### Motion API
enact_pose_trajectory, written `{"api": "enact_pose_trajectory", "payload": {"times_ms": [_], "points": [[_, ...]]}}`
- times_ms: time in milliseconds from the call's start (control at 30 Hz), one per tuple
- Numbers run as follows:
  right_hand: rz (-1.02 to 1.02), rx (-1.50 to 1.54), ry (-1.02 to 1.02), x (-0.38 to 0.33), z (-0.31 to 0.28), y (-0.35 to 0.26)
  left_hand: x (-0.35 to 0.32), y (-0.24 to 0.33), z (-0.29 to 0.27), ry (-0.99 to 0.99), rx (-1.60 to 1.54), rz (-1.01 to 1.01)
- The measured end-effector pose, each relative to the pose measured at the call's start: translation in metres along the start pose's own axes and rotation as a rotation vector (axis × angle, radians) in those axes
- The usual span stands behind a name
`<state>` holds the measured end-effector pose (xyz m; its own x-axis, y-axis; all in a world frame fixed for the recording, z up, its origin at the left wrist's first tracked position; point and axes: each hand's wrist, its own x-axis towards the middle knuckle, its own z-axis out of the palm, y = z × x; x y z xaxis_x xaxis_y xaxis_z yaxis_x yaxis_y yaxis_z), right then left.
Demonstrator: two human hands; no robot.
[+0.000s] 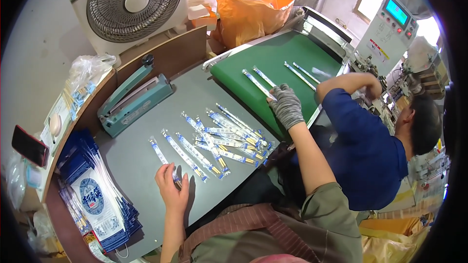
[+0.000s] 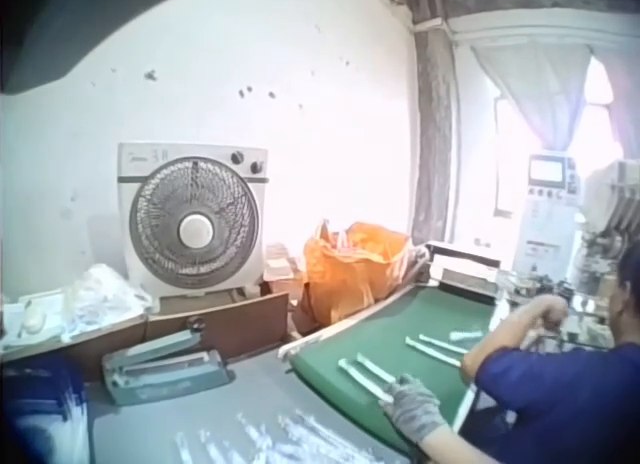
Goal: Group individual items and pack them into plastic bags, then place bags into a cardboard box.
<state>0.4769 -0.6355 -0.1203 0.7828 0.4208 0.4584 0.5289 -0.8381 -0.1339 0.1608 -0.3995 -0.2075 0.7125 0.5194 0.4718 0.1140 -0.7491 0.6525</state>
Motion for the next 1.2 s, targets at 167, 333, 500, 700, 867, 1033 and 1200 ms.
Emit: {"api": "enact_pose_trajectory", "payload": {"times_ms": [167,333,500,700,867,1033,1200], "points": [[-0.049,0.164,-0.266,-0.011,-0.001,-0.031,-0.002,-0.001,0.0,0.011,0.004,-0.042],[0.012,0.176,-0.036,-0.005,-0.007,-0.004,-0.001,-0.002,0.0,0.002,-0.013,-0.023],[0.006,0.061,-0.149,-0.026,0.003,-0.028,-0.003,-0.003,0.004,0.0,-0.011,-0.024],[0.031,0.293,-0.159,-0.019,-0.021,-0.009,-0.003,-0.008,0.005,-0.006,0.003,-0.038],[0.193,0.015,0.118,-0.024,-0.02,0.074,-0.004,-0.008,0.007,0.007,0.007,-0.053],[0.217,0.006,0.087,-0.031,-0.012,0.095,-0.003,-0.011,0.011,0.007,0.002,-0.065],[0.257,0.055,0.074,-0.024,-0.015,0.095,-0.003,-0.01,0.009,0.023,0.039,-0.057]]}}
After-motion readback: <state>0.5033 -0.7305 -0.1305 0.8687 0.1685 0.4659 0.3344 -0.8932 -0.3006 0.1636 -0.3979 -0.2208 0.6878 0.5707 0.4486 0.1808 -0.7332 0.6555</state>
